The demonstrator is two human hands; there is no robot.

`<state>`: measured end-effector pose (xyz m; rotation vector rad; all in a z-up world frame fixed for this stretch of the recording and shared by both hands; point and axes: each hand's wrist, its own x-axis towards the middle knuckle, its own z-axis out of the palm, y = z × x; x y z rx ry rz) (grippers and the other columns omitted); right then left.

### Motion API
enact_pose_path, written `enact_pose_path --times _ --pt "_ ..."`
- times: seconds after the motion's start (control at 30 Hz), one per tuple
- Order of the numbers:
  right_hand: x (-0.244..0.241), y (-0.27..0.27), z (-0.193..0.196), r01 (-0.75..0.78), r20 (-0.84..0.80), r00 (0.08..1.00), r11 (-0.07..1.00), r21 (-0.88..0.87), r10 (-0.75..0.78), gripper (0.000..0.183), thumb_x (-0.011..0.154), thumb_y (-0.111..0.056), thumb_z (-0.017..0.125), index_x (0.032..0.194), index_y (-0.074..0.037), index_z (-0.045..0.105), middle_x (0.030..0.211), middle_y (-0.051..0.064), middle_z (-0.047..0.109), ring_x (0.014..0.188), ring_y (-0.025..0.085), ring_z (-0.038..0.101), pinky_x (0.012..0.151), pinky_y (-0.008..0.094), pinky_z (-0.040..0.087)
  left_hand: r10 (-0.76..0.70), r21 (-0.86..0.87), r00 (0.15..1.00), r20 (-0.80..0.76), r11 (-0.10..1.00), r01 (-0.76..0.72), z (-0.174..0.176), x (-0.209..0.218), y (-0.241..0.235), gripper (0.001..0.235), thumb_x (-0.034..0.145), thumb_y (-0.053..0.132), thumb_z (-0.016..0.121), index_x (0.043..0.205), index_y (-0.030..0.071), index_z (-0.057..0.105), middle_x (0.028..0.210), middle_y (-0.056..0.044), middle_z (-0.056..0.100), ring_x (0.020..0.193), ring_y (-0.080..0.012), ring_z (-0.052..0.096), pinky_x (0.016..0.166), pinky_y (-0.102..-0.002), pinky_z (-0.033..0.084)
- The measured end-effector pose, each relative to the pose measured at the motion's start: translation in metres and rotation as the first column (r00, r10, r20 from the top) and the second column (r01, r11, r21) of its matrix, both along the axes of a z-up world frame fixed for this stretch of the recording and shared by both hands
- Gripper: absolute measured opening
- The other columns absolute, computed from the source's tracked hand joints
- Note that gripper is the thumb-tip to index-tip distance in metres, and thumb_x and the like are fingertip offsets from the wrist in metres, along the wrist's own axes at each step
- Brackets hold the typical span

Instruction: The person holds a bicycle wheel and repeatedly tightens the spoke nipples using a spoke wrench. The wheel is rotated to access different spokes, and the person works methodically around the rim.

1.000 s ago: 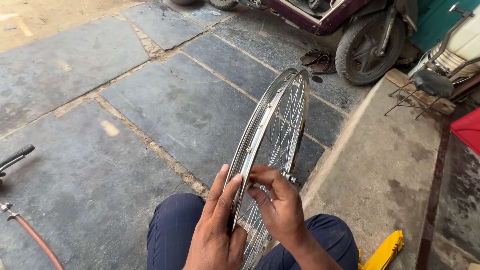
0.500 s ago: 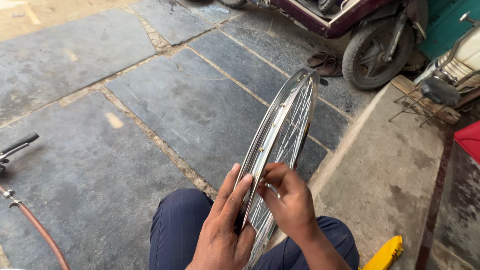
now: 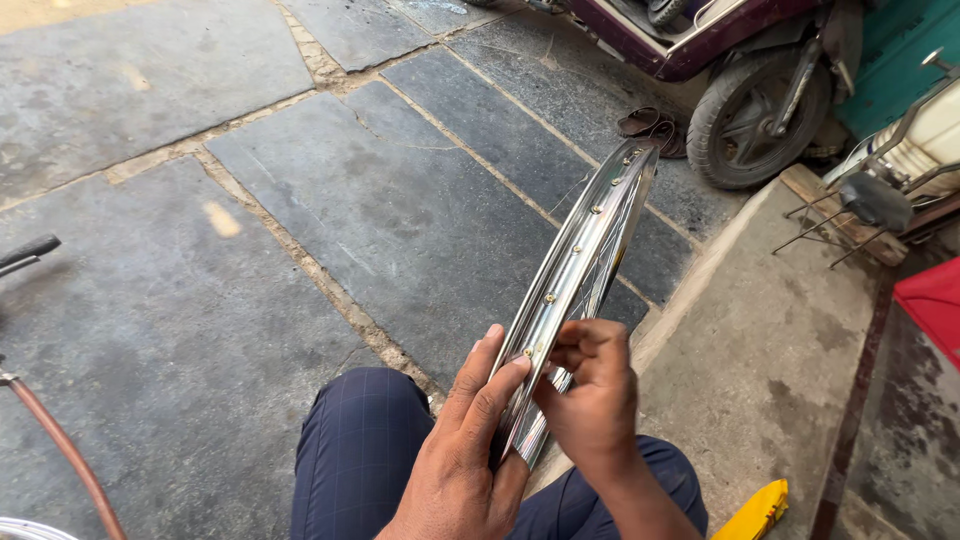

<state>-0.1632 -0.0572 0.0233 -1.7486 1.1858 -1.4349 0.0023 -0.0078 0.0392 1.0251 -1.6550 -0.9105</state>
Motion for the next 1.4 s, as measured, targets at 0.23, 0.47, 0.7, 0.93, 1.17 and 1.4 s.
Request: enact_pose_path --times 0.23,0.47,0.7,0.93,1.17,1.4 --pt "-0.012 -0.007 0.008 -0.192 -0.124 0.969 0.967 0.167 0.214 0.040 0.086 0.002 0.070 0.124 0.001 0.057 0.114 0.010 0.070 0.108 0.024 0.071 0.093 0.035 0.061 0.009 0.004 0.999 0.032 1.000 -0.009 0.001 0.002 0.001 0.077 0.070 -0.013 0.057 0.145 0.007 0.050 0.166 -0.026 0.026 0.154 -0.0480 0.022 0.119 -0.059 0.034" --pt "-0.006 -0.002 0.002 0.172 -0.208 0.962 0.985 -0.031 -0.175 0.042 0.083 -0.009 0.078 0.113 0.002 0.051 0.101 0.005 0.070 0.090 0.021 0.075 0.078 0.035 0.065 -0.053 -0.013 0.999 -0.006 0.998 0.053 0.002 -0.001 0.002 0.079 0.070 -0.013 0.056 0.146 0.006 0.047 0.166 -0.029 0.025 0.155 -0.0494 0.023 0.121 -0.058 0.033" --pt "-0.010 -0.002 0.015 -0.072 -0.267 0.950 0.945 0.318 0.162 0.037 0.087 -0.009 0.070 0.121 0.001 0.060 0.109 0.011 0.073 0.104 0.024 0.074 0.090 0.041 0.060 -0.026 -0.063 1.000 -0.001 0.998 0.026 0.005 0.003 0.004 0.075 0.075 -0.011 0.060 0.147 0.004 0.046 0.165 -0.030 0.027 0.154 -0.0513 0.024 0.121 -0.058 0.033" --pt "-0.025 0.015 0.007 -0.256 0.090 0.966 0.953 0.159 0.244 0.028 0.096 -0.006 0.066 0.118 0.006 0.053 0.120 0.018 0.068 0.118 0.025 0.068 0.100 0.038 0.057 -0.052 0.006 0.999 0.002 0.999 0.052 0.000 -0.002 0.009 0.079 0.071 -0.012 0.056 0.147 0.006 0.046 0.167 -0.029 0.026 0.154 -0.0491 0.027 0.118 -0.056 0.039" --pt "0.011 0.000 0.013 0.128 -0.358 0.914 0.974 -0.188 -0.190 0.030 0.093 -0.012 0.066 0.121 -0.002 0.062 0.106 0.012 0.075 0.098 0.022 0.076 0.085 0.037 0.062 -0.042 -0.052 0.998 0.037 0.998 0.044 0.001 -0.006 0.007 0.074 0.074 -0.009 0.062 0.146 0.006 0.049 0.166 -0.026 0.028 0.154 -0.0479 0.026 0.120 -0.058 0.034" --pt "-0.020 -0.009 0.058 -0.345 0.096 0.933 0.788 0.510 0.347 0.038 0.088 -0.012 0.066 0.124 -0.003 0.060 0.120 0.014 0.074 0.116 0.025 0.071 0.097 0.037 0.061 -0.043 0.028 0.998 -0.044 0.999 0.044 -0.006 0.000 0.004 0.080 0.068 -0.015 0.056 0.145 0.006 0.049 0.166 -0.027 0.027 0.155 -0.0491 0.021 0.120 -0.058 0.033"
